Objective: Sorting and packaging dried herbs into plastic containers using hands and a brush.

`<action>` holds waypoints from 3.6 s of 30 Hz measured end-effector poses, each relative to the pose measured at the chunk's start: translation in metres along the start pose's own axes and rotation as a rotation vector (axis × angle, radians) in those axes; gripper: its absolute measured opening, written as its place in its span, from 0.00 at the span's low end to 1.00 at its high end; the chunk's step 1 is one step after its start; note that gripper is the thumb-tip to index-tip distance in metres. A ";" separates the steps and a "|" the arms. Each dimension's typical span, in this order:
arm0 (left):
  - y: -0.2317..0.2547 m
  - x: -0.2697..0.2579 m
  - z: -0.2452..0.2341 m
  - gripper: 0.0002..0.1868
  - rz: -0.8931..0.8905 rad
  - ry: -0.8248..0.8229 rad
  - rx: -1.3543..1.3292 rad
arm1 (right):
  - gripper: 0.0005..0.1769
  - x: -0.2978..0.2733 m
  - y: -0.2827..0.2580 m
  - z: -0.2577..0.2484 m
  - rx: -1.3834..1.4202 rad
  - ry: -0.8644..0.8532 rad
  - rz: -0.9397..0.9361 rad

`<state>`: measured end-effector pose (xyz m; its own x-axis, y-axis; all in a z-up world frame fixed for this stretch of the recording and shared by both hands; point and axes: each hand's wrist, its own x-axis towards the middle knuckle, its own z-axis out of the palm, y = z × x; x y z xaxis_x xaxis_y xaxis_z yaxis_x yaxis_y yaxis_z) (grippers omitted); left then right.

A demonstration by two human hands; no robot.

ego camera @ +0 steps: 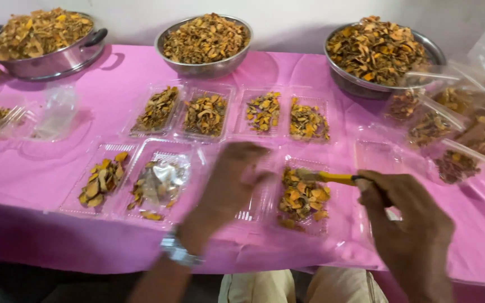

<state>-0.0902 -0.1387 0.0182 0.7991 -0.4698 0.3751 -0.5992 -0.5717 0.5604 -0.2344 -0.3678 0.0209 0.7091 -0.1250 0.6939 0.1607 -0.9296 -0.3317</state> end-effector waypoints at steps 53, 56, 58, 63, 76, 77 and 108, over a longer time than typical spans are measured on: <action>0.041 0.003 0.106 0.03 0.005 0.111 -0.216 | 0.09 -0.008 0.032 -0.037 0.484 -0.132 0.531; 0.050 0.002 0.089 0.05 -0.153 0.108 -0.422 | 0.11 -0.022 0.022 -0.027 0.493 -0.023 0.435; 0.056 0.003 0.078 0.05 -0.360 0.035 -0.539 | 0.17 -0.035 0.023 -0.015 0.500 0.076 0.274; 0.065 0.000 0.067 0.04 -0.469 -0.020 -0.704 | 0.15 -0.048 0.006 -0.001 0.518 0.069 0.263; 0.054 -0.006 0.068 0.08 -0.357 -0.043 -0.645 | 0.16 -0.069 0.007 0.012 0.573 0.154 0.202; 0.051 -0.006 0.070 0.08 -0.351 -0.038 -0.648 | 0.16 -0.070 0.008 0.010 0.571 0.156 0.195; 0.021 -0.004 0.137 0.11 0.249 -0.119 0.386 | 0.15 -0.052 -0.013 -0.047 0.421 0.386 0.736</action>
<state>-0.1130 -0.2413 -0.0726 0.6314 -0.6852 0.3632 -0.7641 -0.6295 0.1408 -0.3055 -0.3652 0.0190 0.4658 -0.8099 0.3564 0.0512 -0.3774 -0.9246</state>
